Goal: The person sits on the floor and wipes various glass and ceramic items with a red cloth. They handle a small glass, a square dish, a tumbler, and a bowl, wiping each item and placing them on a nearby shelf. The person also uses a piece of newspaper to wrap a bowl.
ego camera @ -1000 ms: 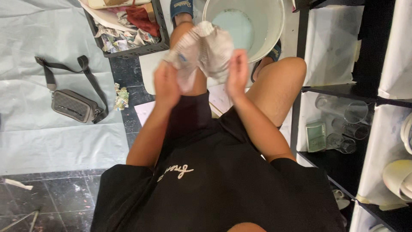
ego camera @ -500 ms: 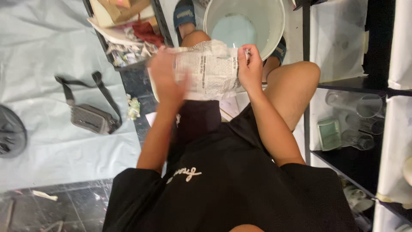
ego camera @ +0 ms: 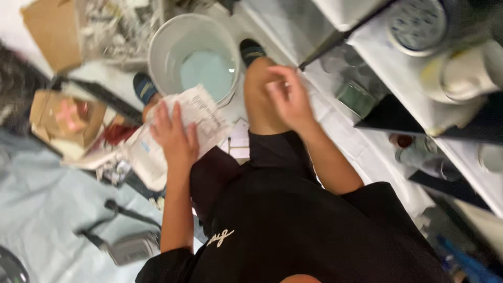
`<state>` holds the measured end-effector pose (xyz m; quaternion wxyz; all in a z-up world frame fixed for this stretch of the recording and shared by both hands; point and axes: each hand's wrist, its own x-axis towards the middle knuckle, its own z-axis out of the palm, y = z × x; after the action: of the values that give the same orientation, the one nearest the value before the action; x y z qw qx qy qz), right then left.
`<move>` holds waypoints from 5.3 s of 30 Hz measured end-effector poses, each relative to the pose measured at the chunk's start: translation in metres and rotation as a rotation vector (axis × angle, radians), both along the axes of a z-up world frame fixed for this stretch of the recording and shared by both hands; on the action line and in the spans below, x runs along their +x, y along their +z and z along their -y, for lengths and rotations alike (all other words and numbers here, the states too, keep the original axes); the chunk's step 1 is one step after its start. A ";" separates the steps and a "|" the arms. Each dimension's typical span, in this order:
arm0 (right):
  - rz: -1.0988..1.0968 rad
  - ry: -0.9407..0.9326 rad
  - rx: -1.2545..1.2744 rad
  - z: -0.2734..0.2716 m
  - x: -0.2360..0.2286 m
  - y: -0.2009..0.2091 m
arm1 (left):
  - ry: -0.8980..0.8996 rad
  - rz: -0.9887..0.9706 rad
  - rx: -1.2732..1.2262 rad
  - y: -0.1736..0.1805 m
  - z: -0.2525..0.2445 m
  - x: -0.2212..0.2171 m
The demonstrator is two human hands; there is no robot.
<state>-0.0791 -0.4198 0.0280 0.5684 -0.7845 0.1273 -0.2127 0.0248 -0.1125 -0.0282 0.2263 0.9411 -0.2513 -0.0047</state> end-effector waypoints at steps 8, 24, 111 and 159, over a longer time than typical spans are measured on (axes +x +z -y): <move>0.177 -0.528 -0.212 0.076 -0.098 0.058 | -0.131 0.096 0.084 0.004 0.014 0.024; 0.107 -0.536 -0.281 0.110 -0.054 0.057 | -0.122 0.006 -0.034 0.001 0.040 0.017; -0.067 0.801 0.065 -0.164 0.082 -0.065 | 0.132 0.100 -0.038 0.033 -0.083 -0.059; -0.311 0.672 0.683 -0.184 0.059 -0.097 | 0.067 0.168 -0.204 0.027 -0.087 -0.008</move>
<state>-0.0196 -0.2356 -0.0694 0.8042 -0.5736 0.0130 0.1552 0.0167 -0.0251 -0.0008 0.2989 0.9182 -0.2368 0.1074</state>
